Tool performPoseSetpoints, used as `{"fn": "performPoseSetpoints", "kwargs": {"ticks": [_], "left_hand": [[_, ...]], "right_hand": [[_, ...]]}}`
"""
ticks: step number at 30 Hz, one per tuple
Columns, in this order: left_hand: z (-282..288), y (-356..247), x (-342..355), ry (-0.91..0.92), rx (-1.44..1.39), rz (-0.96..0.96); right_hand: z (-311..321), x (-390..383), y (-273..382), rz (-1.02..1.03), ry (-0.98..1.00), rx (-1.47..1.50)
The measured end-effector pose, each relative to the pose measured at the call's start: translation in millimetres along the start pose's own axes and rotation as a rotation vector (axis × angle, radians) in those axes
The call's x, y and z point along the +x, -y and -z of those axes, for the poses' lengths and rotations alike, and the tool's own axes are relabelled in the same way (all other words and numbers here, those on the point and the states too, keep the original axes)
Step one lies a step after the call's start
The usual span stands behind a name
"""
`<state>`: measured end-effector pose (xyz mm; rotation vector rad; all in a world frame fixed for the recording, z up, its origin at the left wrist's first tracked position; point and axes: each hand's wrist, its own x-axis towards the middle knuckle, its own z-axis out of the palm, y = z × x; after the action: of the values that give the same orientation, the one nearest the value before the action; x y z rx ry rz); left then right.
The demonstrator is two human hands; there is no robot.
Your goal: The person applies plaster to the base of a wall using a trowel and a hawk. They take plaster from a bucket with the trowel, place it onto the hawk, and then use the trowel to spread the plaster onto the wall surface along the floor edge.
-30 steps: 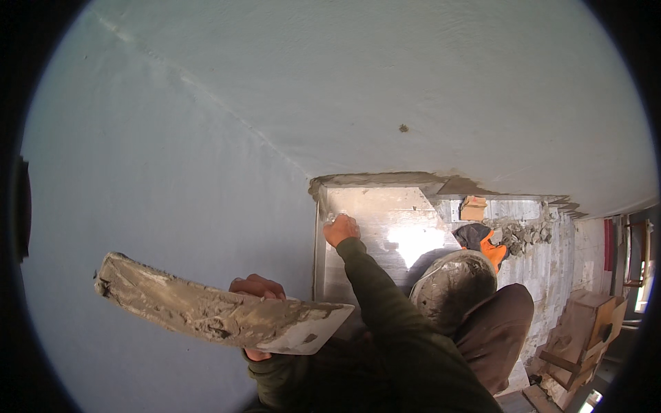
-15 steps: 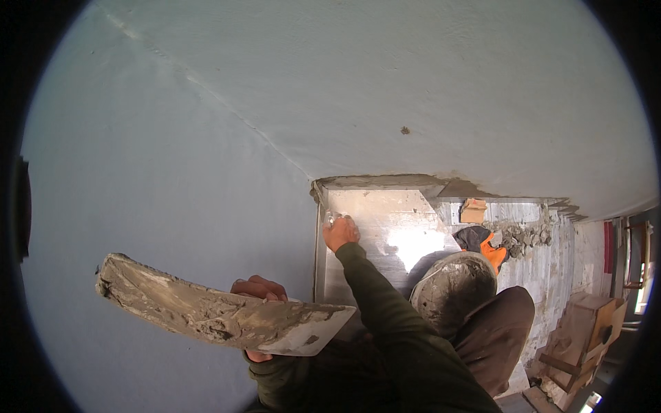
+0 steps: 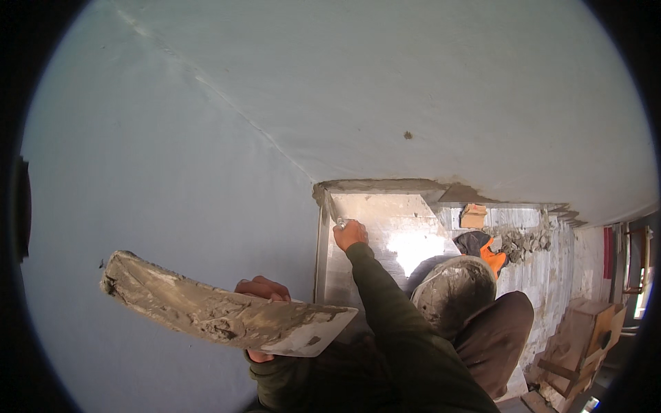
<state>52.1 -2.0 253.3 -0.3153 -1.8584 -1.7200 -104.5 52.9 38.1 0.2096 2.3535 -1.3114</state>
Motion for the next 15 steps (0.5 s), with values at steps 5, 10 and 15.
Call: {"fn": "performPoseSetpoints", "kwargs": {"ticks": [5, 10, 15], "left_hand": [[-20.3, -7.4, 7.0, -0.066, 0.070, -0.047], [-11.3, -9.7, 4.6, -0.087, 0.091, 0.028], [-2.5, -11.9, 7.3, 0.020, 0.091, 0.121]], "right_hand": [[-2.7, 12.7, 10.3, -0.067, 0.006, 0.009], [-2.6, 18.3, 20.4, -0.068, 0.028, -0.001], [-0.7, 14.9, 20.5, -0.031, 0.007, 0.006]]}}
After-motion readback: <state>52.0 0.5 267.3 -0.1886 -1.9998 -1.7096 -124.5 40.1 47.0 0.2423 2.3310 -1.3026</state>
